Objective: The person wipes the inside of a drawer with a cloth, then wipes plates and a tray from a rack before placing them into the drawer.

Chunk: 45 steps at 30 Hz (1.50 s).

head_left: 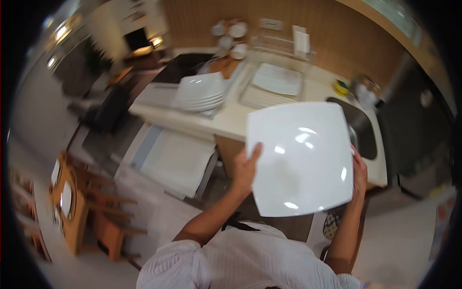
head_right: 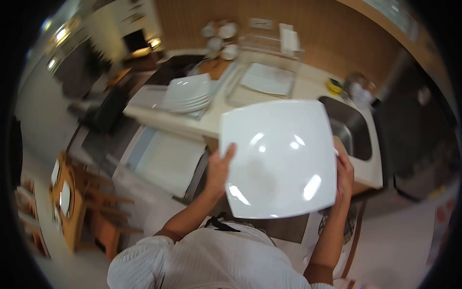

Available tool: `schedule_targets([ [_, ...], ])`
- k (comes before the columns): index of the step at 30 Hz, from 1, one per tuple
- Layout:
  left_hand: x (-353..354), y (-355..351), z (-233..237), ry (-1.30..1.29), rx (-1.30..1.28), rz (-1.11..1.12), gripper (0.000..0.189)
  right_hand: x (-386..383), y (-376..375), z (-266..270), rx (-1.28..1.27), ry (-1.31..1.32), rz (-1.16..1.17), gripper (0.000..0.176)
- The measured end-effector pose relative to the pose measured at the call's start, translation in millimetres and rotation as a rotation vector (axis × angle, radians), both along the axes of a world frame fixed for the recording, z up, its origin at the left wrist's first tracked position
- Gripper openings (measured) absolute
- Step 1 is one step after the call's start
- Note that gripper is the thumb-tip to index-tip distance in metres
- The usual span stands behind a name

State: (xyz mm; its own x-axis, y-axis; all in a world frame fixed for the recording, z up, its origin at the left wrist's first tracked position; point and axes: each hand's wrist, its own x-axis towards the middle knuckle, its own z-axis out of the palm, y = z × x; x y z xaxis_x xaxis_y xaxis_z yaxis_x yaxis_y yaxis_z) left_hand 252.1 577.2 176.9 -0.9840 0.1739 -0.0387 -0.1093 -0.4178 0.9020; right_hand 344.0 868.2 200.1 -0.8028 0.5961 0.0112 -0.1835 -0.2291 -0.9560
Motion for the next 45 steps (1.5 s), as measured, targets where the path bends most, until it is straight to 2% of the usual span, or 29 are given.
schedule_targets([
  [2, 7.1, 3.6, -13.9, 0.024, 0.1, -0.039, 0.028, 3.7, -14.1, -12.0, -0.103, 0.196, 0.214, 0.035],
  [3, 13.2, 1.7, -11.0, -0.005, 0.121, -0.087, 0.028, 6.8, -27.8, -20.3, 0.21, 0.19, 0.135, 0.039],
  [4, 18.2, 1.4, -7.7, 0.014, 0.093, -0.082, 0.029, 7.3, -41.3, -25.8, 0.273, 0.2, 0.128, 0.039],
  [8, 40.5, 1.6, -16.5, -0.041, 0.068, -0.114, 0.031, 2.0, -87.3, -42.9, -0.205, 0.274, 0.334, 0.039],
  [11, 50.9, -4.0, -27.3, -0.078, 0.083, -0.061, 0.032, -7.5, -117.9, -57.4, -0.453, 0.246, 0.471, 0.039],
  [15, 48.2, -47.6, -39.3, -0.07, 0.035, 0.189, 0.031, -18.7, -150.7, -71.1, -0.683, 0.162, 0.613, 0.039],
  [17, 49.8, -83.4, -38.9, -0.15, -0.036, 0.236, 0.032, -25.0, -167.9, -78.2, -0.777, 0.108, 0.67, 0.039],
  [23, 58.4, -168.8, -51.8, -0.095, -0.152, 0.353, 0.033, -41.9, -218.1, -88.1, -0.939, -0.071, 0.759, 0.039],
  [27, 44.8, -241.5, -54.2, -0.174, -0.187, 0.315, 0.032, -64.7, -253.6, -88.9, -0.936, -0.269, 0.761, 0.039],
  [29, 27.4, -282.6, -53.2, -0.271, -0.244, 0.273, 0.031, -86.9, -279.0, -94.5, -0.753, -0.411, 0.792, 0.039],
  [30, 14.3, -304.9, -61.4, -0.286, -0.247, 0.263, 0.032, -100.0, -287.5, -105.4, -0.264, -0.47, 0.912, 0.039],
  [31, -0.1, -327.4, -67.0, -0.293, -0.251, 0.25, 0.032, -107.3, -309.3, -107.5, -0.272, -0.476, 0.898, 0.039],
  [33, -37.1, -377.5, -72.5, -0.303, -0.35, 0.173, 0.033, -129.8, -359.8, -108.2, 0.002, -0.771, 0.949, 0.04],
  [34, -59.5, -403.1, -75.7, -0.302, -0.358, 0.156, 0.033, -143.1, -382.9, -118.3, -0.01, -0.77, 0.934, 0.04],
  [36, -105.7, -444.4, -86.0, -0.52, -0.262, 0.101, 0.028, -174.3, -417.2, -155.7, -0.145, -0.855, 0.955, 0.043],
  [37, -130.8, -464.8, -95.5, -0.52, -0.257, 0.088, 0.028, -192.9, -434.5, -171.5, -0.143, -0.859, 0.941, 0.043],
  [39, -173.3, -501.8, -118.4, -0.555, -0.252, 0.037, 0.025, -223.0, -467.8, -204.6, -0.464, -0.88, 0.949, 0.043],
  [40, -190.9, -515.6, -123.4, -0.563, -0.255, 0.017, 0.025, -237.0, -482.7, -220.4, -0.475, -0.885, 0.93, 0.043],
  [43, -240.3, -547.6, -144.5, -0.498, -0.341, -0.004, 0.024, -275.1, -518.2, -261.1, -0.449, -0.823, 0.898, 0.047],
  [45, -274.0, -570.9, -175.0, -0.461, -0.561, -0.099, 0.024, -298.8, -539.7, -285.1, -0.542, -0.793, 0.844, 0.044],
])
